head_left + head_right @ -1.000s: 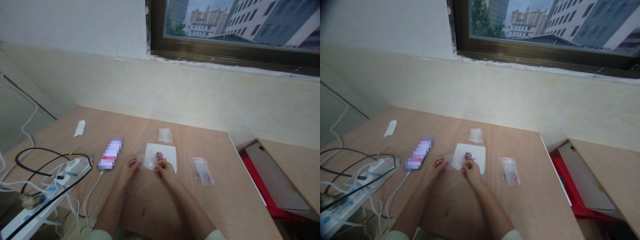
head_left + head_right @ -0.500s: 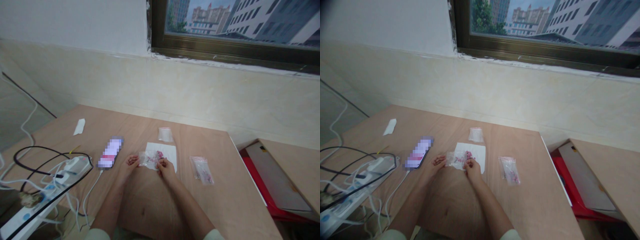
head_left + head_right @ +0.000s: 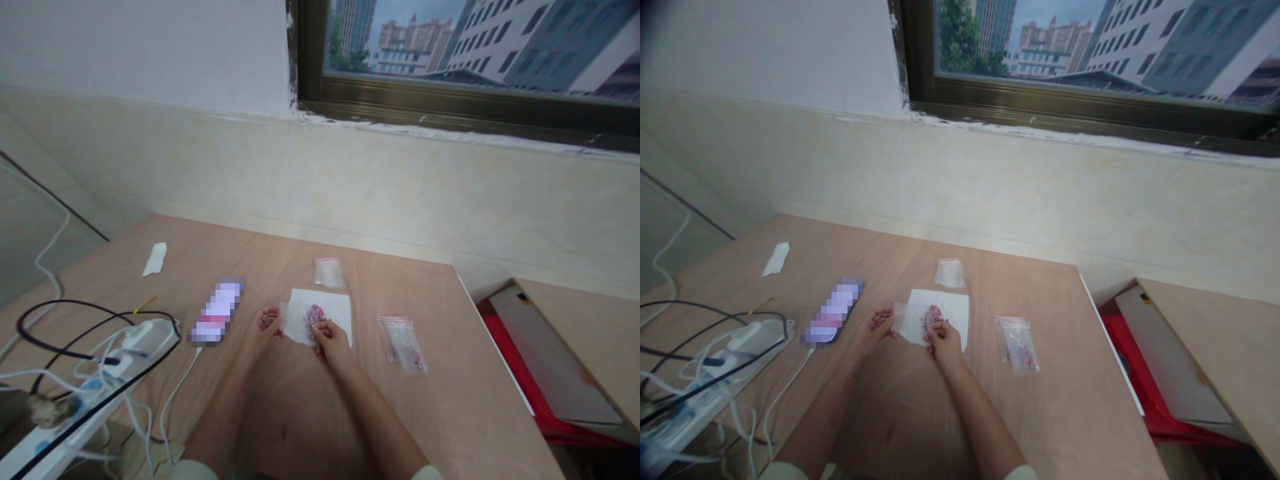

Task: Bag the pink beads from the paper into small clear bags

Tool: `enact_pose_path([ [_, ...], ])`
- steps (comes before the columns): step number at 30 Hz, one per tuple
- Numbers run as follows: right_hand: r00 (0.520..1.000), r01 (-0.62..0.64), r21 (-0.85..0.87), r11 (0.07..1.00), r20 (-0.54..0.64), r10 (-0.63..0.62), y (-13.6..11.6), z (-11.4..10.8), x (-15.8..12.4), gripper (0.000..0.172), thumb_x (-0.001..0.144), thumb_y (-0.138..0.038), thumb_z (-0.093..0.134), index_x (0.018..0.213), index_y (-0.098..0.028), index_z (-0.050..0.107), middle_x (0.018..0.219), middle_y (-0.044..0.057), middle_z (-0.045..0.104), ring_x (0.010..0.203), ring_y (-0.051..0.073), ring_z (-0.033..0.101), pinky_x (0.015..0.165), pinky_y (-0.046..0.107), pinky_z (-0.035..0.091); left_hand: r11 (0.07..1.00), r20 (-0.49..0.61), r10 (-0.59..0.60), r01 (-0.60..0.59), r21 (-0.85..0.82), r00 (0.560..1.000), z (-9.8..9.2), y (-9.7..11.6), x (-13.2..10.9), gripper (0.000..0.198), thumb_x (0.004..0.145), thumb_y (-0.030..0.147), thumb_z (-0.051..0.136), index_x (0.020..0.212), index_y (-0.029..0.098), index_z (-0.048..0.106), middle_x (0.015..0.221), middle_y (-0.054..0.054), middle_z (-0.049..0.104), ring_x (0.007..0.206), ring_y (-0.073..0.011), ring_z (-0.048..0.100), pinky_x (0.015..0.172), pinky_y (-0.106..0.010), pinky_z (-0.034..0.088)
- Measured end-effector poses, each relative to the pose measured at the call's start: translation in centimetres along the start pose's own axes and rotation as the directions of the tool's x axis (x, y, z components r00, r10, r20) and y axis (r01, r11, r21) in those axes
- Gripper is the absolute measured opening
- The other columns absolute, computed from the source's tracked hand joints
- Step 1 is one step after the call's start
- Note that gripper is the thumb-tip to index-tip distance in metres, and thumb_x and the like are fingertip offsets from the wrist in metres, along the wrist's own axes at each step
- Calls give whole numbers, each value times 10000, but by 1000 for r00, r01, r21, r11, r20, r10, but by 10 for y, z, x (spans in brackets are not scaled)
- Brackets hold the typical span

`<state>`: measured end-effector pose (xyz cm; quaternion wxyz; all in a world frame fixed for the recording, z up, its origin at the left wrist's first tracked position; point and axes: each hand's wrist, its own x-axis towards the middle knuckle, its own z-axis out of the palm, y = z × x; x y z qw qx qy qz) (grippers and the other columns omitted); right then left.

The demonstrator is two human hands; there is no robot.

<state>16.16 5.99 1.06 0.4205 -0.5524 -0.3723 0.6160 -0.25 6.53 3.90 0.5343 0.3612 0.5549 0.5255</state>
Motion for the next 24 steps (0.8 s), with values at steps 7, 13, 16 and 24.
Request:
enact_pose_path([
  [7, 1000, -17, 85, 996, 16, 16, 0, 1, -2, 330, 537, -396, 611, 717, -175, 444, 485, -54, 553, 261, 54, 385, 259, 172, 276, 999, 23, -4, 4, -35, 1000, 4, 6, 3, 340, 529, 295, 653, 771, 150, 463, 618, 22, 552, 462, -92, 521, 417, -214, 422],
  [13, 999, -33, 129, 991, 31, 29, -4, 3, -4, 357, 527, -404, 623, 701, -194, 393, 487, -52, 562, 271, 62, 398, 269, 184, 316, 999, -3, 16, -16, -41, 1000, 9, 16, 0, 378, 498, 319, 666, 770, 145, 469, 660, 28, 533, 496, -84, 520, 436, -207, 435],
  [16, 999, -41, 134, 990, 32, 37, -7, 1, -4, 352, 528, -410, 625, 683, -192, 396, 491, -46, 556, 281, 62, 401, 279, 189, 331, 999, 6, 24, -24, -42, 1000, 14, 21, -2, 361, 508, 310, 663, 761, 144, 468, 640, 36, 517, 499, -82, 512, 437, -208, 443],
  [24, 995, -79, 169, 982, 67, 69, -7, -3, -1, 364, 515, -395, 645, 756, -173, 486, 521, -34, 549, 311, 66, 410, 287, 199, 324, 998, 48, 54, -52, -30, 997, 17, 25, -1, 355, 541, 326, 650, 778, 138, 465, 633, 35, 517, 489, -83, 513, 428, -211, 445],
])
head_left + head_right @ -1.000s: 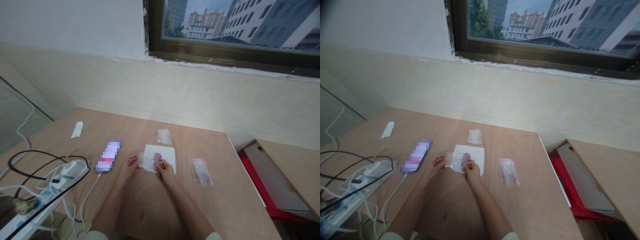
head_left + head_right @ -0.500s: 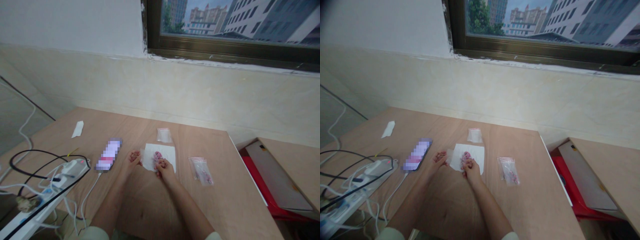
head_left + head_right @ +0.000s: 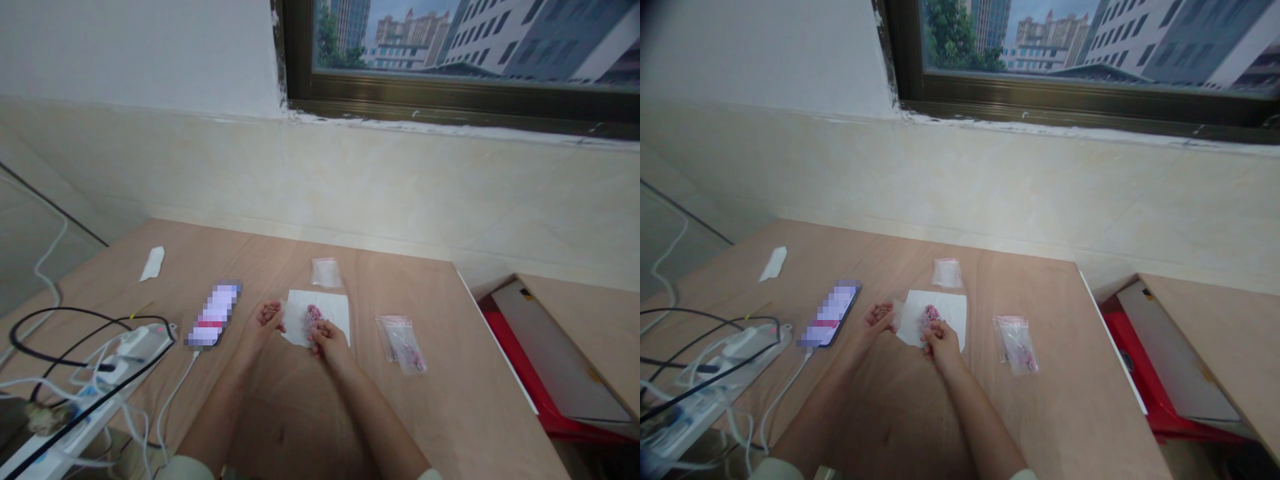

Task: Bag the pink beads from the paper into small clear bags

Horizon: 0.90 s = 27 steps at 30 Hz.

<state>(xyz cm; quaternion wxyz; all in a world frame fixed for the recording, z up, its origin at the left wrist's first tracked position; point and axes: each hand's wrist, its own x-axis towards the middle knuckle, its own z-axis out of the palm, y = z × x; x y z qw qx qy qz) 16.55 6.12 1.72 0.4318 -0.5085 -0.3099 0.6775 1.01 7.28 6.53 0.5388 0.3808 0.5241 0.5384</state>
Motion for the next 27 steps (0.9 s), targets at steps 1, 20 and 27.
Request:
enact_pose_path([
  [1, 1000, 0, 3, 1000, -2, 0, 0, 0, 0, 367, 518, -385, 646, 776, -172, 496, 521, -35, 548, 313, 66, 409, 288, 199, 322, 1000, 5, 0, 0, -1, 1000, -1, 1, -1, 351, 544, 319, 651, 779, 137, 466, 625, 38, 518, 483, -81, 512, 428, -210, 445],
  [20, 997, -68, 115, 991, -33, 72, -6, 2, -3, 257, 503, -304, 660, 661, -159, 520, 625, 11, 591, 420, 81, 483, 429, 240, 434, 1000, 36, -19, 18, 19, 999, -11, 7, -13, 368, 540, 317, 666, 794, 162, 449, 600, 53, 524, 457, -85, 516, 449, -227, 447],
  [27, 996, -40, 60, 997, -82, 45, -17, -1, -12, 225, 557, -346, 621, 642, -160, 528, 636, 7, 546, 462, 83, 454, 399, 212, 381, 995, 83, -88, 83, 57, 993, -23, 3, -30, 305, 560, 259, 645, 798, 177, 471, 629, 41, 552, 543, -106, 539, 504, -222, 436],
])
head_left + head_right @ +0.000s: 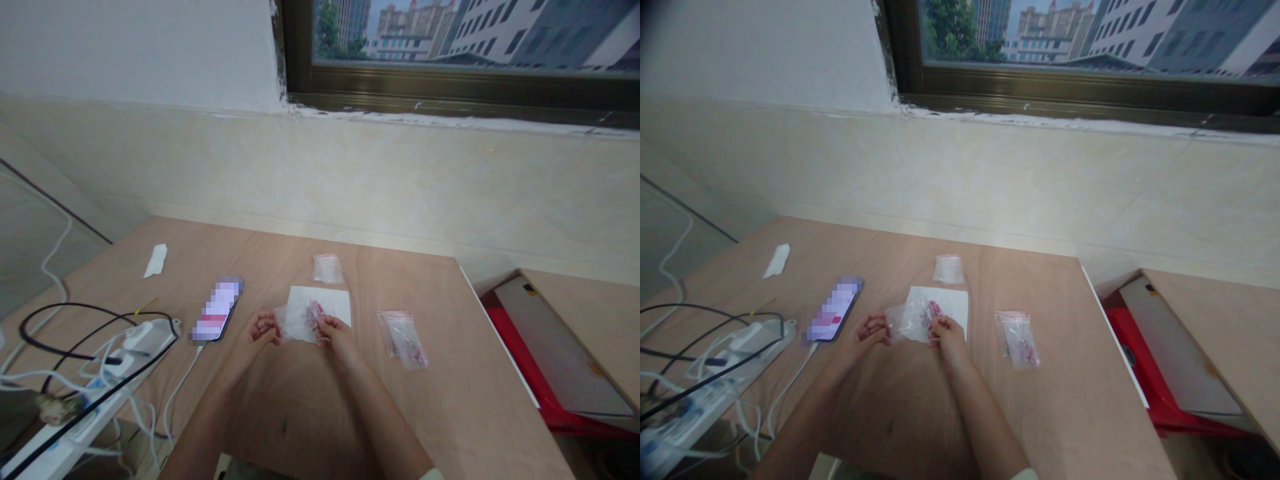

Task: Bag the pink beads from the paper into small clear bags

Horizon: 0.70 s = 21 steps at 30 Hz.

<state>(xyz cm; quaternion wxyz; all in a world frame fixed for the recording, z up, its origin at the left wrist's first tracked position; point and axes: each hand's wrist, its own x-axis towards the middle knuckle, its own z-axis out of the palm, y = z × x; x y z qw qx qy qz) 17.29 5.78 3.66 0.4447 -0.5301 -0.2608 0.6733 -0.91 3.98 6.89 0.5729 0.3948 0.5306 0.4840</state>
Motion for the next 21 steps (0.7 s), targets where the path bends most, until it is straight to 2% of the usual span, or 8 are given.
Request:
enact_pose_path([
  [3, 987, 150, -176, 973, -38, -159, -5, -5, -3, 186, 600, -335, 576, 657, -166, 523, 596, -5, 511, 448, 87, 418, 393, 214, 349, 996, -54, 19, -15, 89, 998, -2, 3, 1, 221, 594, 270, 613, 772, 170, 528, 676, 10, 579, 616, -120, 546, 571, -226, 435],
  [5, 945, 307, -353, 884, 0, -328, -12, -7, -8, 111, 634, -281, 538, 630, -172, 519, 593, -7, 506, 497, 100, 430, 456, 221, 359, 988, -80, 27, -15, 151, 996, 2, 6, 6, 207, 612, 305, 592, 769, 172, 568, 711, -9, 603, 618, -125, 544, 588, -228, 429],
  [8, 875, 451, -542, 709, 112, -471, -27, -6, -17, 64, 653, -189, 490, 594, -182, 513, 598, -5, 514, 567, 120, 442, 544, 233, 353, 971, 38, 18, -26, 236, 999, 18, 12, 16, 205, 608, 338, 588, 738, 182, 615, 708, -22, 626, 614, -144, 545, 560, -224, 418],
  [10, 856, 474, -599, 646, 140, -498, -38, -5, -22, 70, 651, -165, 479, 593, -185, 511, 601, 1, 520, 575, 132, 443, 555, 241, 342, 950, 130, 40, -78, 301, 991, 29, 16, 21, 165, 618, 341, 578, 660, 189, 626, 656, -9, 618, 605, -143, 536, 540, -209, 403],
  [12, 843, 483, -621, 617, 138, -520, -47, -5, -27, 69, 651, -162, 479, 595, -189, 509, 605, 7, 524, 594, 145, 454, 566, 247, 339, 926, 186, 75, -138, 351, 980, 36, 20, 23, 161, 635, 336, 563, 597, 192, 623, 601, 4, 598, 585, -134, 520, 526, -194, 389],
  [14, 836, 490, -627, 605, 142, -530, -52, -6, -31, 71, 658, -173, 478, 598, -193, 510, 602, 5, 523, 614, 153, 465, 576, 250, 340, 911, 218, 92, -171, 374, 971, 40, 24, 22, 161, 653, 329, 549, 615, 195, 629, 597, 8, 595, 577, -129, 516, 522, -188, 385],
  [18, 836, 506, -612, 607, 176, -519, -54, -9, -36, 78, 679, -220, 483, 624, -191, 529, 623, 3, 533, 625, 150, 466, 581, 245, 336, 898, 245, 93, -188, 399, 965, 39, 26, 16, 126, 655, 297, 559, 668, 194, 630, 623, 12, 599, 570, -118, 522, 526, -185, 390],
  [21, 868, 466, -579, 669, 153, -472, -47, -10, -37, 108, 681, -275, 499, 648, -184, 547, 614, 0, 530, 602, 140, 457, 561, 236, 330, 915, 213, 70, -148, 375, 975, 37, 23, 11, 112, 645, 284, 574, 613, 186, 616, 592, 21, 583, 557, -110, 520, 521, -182, 386],
])
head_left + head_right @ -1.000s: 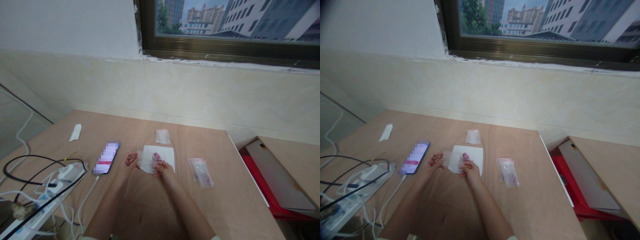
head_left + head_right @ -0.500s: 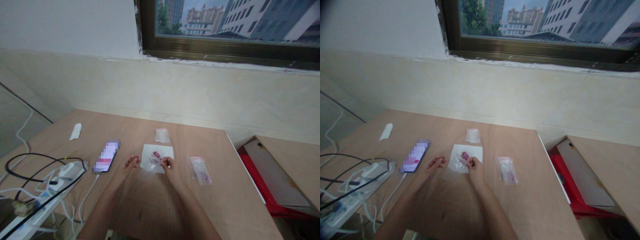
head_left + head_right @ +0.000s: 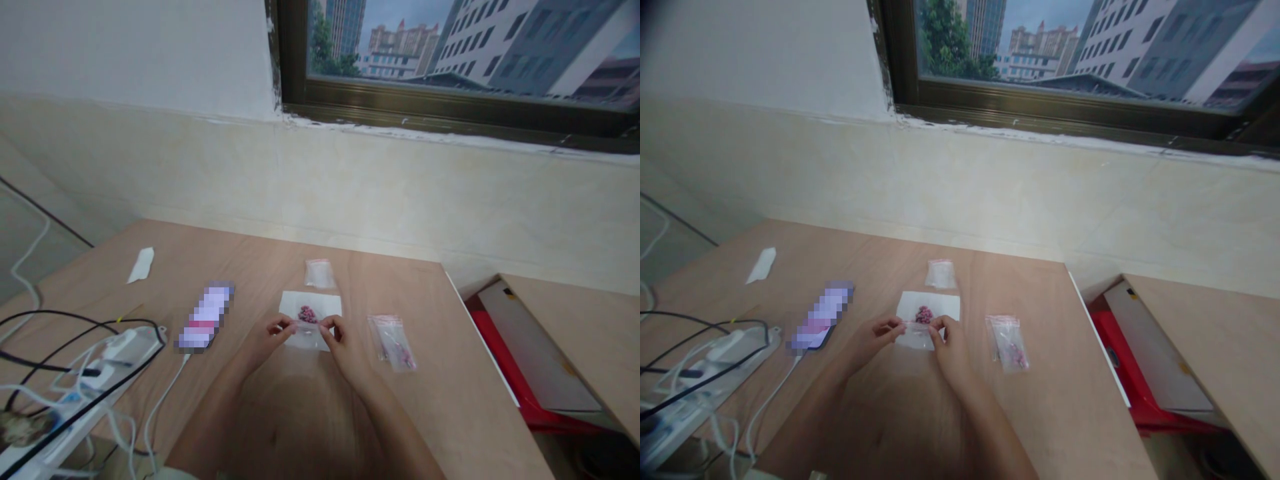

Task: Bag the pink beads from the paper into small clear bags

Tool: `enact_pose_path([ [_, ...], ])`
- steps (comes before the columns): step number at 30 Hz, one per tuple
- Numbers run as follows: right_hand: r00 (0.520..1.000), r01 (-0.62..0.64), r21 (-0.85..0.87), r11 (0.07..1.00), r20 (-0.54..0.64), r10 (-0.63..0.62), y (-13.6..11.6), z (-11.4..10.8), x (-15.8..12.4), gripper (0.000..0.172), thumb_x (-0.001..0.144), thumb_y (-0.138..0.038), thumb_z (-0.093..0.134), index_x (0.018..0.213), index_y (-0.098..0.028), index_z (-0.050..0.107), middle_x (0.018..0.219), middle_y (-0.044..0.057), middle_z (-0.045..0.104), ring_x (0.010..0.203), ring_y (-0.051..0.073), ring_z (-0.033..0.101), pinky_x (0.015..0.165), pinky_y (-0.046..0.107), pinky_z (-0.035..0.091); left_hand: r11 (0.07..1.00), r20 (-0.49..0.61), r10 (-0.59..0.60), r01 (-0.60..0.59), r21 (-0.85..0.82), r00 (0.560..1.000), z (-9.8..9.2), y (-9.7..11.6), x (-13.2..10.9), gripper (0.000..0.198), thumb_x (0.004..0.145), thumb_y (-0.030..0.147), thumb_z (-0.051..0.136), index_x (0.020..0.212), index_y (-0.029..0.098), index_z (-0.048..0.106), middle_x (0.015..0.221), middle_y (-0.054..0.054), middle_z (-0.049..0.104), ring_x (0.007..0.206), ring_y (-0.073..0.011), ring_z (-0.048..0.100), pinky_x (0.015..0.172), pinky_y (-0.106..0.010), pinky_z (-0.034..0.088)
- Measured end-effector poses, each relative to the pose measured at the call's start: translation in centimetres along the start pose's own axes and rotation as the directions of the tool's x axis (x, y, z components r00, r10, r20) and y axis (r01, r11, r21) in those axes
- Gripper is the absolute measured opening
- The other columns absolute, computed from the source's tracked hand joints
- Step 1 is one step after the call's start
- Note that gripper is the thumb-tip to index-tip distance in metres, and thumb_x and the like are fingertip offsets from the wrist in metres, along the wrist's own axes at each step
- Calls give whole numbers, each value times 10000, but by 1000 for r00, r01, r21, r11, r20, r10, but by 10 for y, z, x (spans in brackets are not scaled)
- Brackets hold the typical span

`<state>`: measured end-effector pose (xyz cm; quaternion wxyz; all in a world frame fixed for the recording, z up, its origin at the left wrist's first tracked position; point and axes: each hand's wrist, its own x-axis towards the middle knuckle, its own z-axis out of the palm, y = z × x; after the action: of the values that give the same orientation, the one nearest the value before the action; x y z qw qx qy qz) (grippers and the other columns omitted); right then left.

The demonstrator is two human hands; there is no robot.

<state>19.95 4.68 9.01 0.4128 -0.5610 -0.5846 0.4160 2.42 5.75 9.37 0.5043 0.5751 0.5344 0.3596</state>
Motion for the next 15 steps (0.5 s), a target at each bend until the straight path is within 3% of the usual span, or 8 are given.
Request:
enact_pose_path([
  [10, 981, -191, 290, 938, 76, 177, 8, 5, -2, 158, 601, -298, 579, 526, -170, 526, 509, -32, 457, 512, 100, 397, 509, 213, 298, 990, 28, -89, 92, -109, 996, -3, 2, -6, 113, 605, 269, 609, 556, 170, 632, 556, 16, 593, 585, -124, 531, 570, -202, 387],
  [15, 989, -127, 316, 940, 116, 95, 9, 4, 3, 203, 664, -366, 534, 627, -167, 549, 621, -13, 521, 603, 118, 451, 567, 221, 327, 997, -7, -51, 51, -62, 999, -1, 2, 0, 164, 634, 312, 577, 584, 160, 611, 583, 19, 587, 615, -129, 531, 605, -217, 394],
])
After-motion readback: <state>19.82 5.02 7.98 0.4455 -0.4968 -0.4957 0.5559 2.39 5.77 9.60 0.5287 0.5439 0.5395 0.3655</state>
